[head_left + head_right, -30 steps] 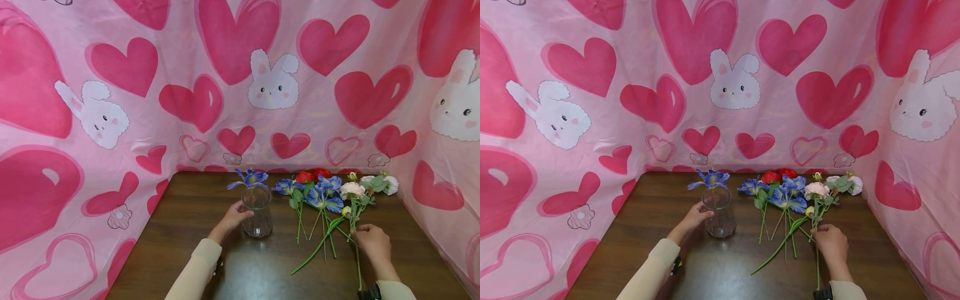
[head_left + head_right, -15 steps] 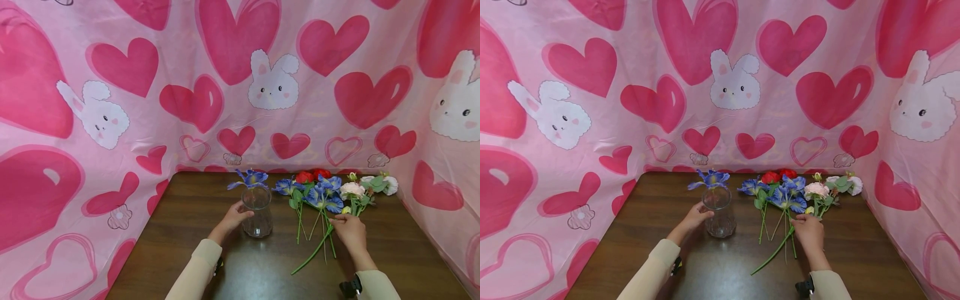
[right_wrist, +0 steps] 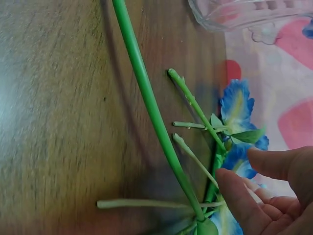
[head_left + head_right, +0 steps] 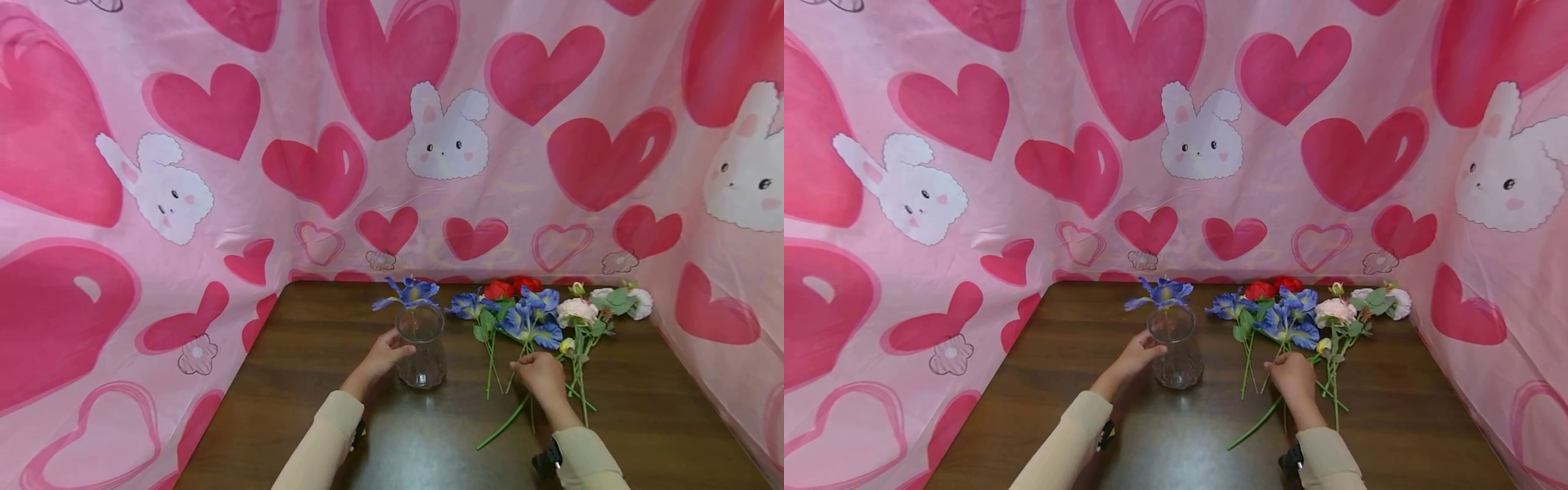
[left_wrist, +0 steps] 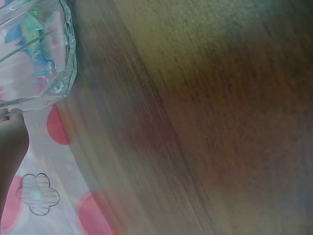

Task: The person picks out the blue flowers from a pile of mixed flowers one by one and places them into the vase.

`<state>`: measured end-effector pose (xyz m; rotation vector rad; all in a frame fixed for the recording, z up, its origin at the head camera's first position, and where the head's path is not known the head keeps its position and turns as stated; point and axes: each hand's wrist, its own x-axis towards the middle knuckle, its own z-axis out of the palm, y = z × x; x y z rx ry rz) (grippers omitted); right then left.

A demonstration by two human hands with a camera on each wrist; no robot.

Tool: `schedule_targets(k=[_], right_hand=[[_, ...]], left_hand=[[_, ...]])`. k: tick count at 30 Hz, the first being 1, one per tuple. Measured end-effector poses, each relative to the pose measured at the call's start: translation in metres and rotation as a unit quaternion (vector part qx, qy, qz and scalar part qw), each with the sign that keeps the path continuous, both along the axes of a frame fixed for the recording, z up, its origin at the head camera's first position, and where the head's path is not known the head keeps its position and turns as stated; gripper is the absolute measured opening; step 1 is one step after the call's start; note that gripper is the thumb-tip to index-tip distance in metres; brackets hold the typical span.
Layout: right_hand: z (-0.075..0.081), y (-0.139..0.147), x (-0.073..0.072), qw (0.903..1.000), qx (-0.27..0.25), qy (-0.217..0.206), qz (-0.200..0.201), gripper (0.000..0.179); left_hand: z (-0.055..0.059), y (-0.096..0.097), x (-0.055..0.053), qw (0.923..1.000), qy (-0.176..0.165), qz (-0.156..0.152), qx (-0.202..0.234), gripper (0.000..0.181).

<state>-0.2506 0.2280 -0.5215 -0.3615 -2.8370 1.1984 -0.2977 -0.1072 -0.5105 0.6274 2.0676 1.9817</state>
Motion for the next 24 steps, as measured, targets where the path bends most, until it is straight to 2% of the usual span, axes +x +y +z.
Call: schedule_targets(k=[2,7,17,24], right_hand=[[-0.002,-0.001,-0.002,1.0000,0.000,-0.005,0.004,0.026],[-0.004,-0.004,-0.007,0.9996,0.018,-0.016,0.018,0.048],[-0.007,-0.006,-0.013,0.9947,0.065,-0.077,0.022,0.037],[-0.014,-0.007,-0.013,0.9946,0.050,-0.086,0.028,0.034]], left_hand=[[-0.001,0.000,-0.001,1.0000,0.000,-0.002,0.001,0.050],[-0.002,-0.001,-0.002,1.0000,0.005,-0.004,-0.005,0.052],[0.000,0.002,0.001,0.9999,0.010,0.001,-0.004,0.050],[0.000,0.003,0.001,0.9997,0.021,0.007,-0.002,0.050]])
